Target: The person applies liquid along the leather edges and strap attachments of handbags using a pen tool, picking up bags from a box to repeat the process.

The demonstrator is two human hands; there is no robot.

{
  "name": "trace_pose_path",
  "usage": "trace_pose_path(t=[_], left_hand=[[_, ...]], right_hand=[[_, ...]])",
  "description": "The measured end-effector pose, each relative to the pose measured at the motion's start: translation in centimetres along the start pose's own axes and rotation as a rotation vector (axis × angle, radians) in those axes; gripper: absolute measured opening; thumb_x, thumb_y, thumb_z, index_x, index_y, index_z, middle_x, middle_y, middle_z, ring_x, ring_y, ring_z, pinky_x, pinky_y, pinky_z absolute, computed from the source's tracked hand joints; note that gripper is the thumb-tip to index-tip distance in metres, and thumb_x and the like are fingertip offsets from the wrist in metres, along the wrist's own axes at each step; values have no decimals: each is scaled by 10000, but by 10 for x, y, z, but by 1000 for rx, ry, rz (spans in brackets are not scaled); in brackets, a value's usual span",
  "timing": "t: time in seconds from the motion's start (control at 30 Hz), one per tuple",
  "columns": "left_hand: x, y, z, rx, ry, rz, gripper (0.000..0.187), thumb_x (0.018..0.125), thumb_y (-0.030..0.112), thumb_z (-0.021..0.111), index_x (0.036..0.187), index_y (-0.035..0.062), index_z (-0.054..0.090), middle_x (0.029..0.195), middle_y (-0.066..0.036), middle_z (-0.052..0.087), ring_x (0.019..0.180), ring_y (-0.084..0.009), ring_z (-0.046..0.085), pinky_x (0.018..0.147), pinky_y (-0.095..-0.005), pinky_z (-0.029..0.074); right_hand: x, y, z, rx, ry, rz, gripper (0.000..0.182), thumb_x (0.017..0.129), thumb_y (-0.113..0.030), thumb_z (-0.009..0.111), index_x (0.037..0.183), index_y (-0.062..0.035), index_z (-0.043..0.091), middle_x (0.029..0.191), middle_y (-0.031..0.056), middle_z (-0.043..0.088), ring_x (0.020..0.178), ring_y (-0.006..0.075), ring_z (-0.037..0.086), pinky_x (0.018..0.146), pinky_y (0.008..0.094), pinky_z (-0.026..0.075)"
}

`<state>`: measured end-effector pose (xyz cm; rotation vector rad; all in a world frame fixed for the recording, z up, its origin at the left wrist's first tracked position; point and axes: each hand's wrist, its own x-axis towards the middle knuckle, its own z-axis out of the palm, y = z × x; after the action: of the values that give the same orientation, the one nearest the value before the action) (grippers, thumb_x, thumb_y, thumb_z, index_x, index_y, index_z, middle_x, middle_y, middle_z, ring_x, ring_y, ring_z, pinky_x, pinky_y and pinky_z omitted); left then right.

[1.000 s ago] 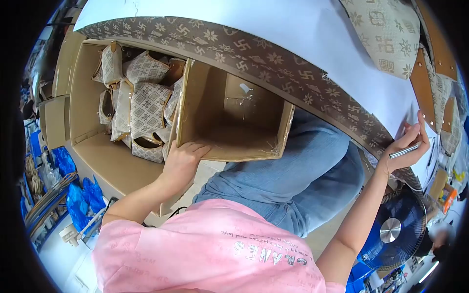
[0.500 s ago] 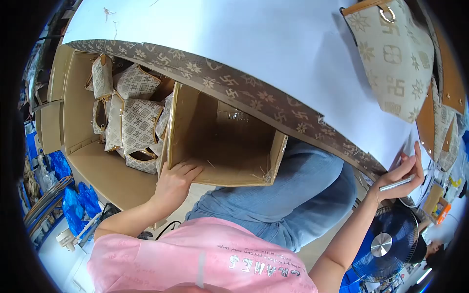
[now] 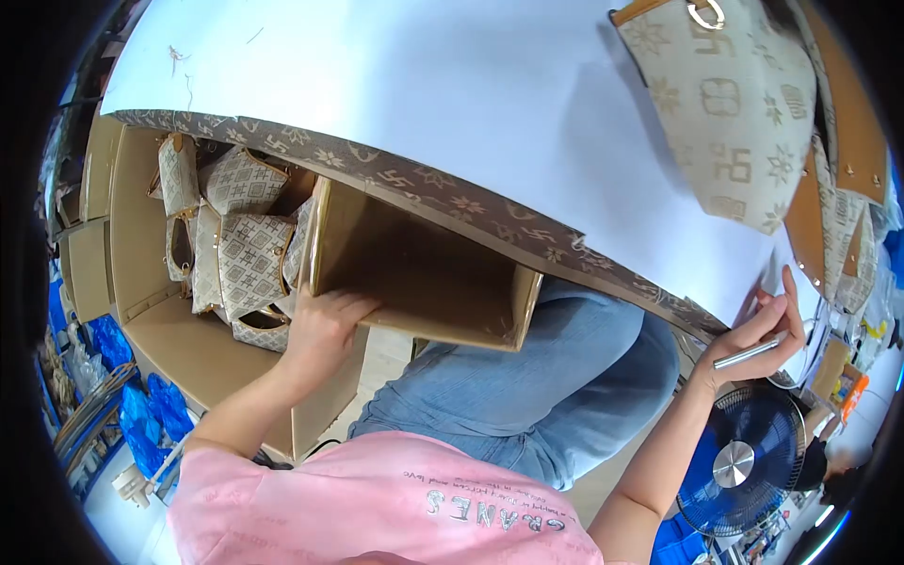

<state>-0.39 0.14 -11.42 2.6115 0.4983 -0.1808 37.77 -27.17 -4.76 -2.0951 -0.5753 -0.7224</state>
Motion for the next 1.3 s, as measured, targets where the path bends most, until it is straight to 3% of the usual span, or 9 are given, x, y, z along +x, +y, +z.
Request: trace_pose_path(t=[0.17,0.27,0.33,0.43,0.77,0.97,1.23,1.27,1.3], left_hand=[[78,-6,-14,118,129,153,300,774,57,593,1046,80,716,993,-87,726,944,-238,689,826,-493,483],[138,-6,-13,216,-37,-5,251,831,114,596,1045,85,725,980,-91,726,958,-255,688,853,-497,507],[172,-35,9,131,433,139,302,924,203,576,1183,87,680,1122,-136,694,1074,-305,646,927,-492,493],[248,-72,18,307,468,245,507,1007,362,485,1433,88,468,1431,-177,503,1271,-380,501,1051,-499,421],[360,-19,40,109,466,596,479,981,363,527,1364,75,529,1388,-178,539,1256,-378,513,1043,-493,428],[338,-64,69,53,323,543,463,963,363,555,1318,67,570,1360,-178,562,1247,-377,521,1038,-489,433],[210,-175,44,18,304,109,444,939,364,593,1257,56,625,1322,-179,593,1234,-375,531,1031,-484,440],[187,-94,21,16,223,41,421,917,361,623,1221,72,660,1284,-179,630,1193,-381,576,1008,-474,460],[151,-10,-13,334,172,226,380,903,332,649,1193,89,684,1243,-188,654,1148,-366,618,967,-458,491]], right_hand=[[-5,-6,10,23,76,-26,161,1026,-148,541,1006,10,519,1200,154,691,769,116,557,737,241,508],[-9,9,12,62,100,49,113,1011,-114,544,982,-6,524,1206,172,681,799,120,554,766,255,509],[-12,12,13,158,115,138,73,1000,-86,541,968,-21,531,1213,178,673,807,125,561,767,260,512],[-12,2,11,58,87,32,35,974,-35,541,940,-38,537,1155,165,691,836,133,617,747,271,530],[-5,-8,5,-16,160,-87,62,908,20,599,943,-13,559,1038,183,719,680,149,663,633,273,545],[-5,-11,-6,-48,154,-121,73,900,33,605,946,-4,564,1017,185,724,665,146,664,614,271,543],[2,-23,-2,307,192,93,52,947,-4,571,982,-9,534,1087,195,703,660,136,646,628,279,542],[5,-31,-11,433,288,143,53,968,-36,547,1006,-15,518,1120,214,682,653,128,622,642,271,533],[9,-39,-18,555,386,202,66,990,-69,523,1030,-21,501,1154,234,662,645,120,599,656,263,524]])
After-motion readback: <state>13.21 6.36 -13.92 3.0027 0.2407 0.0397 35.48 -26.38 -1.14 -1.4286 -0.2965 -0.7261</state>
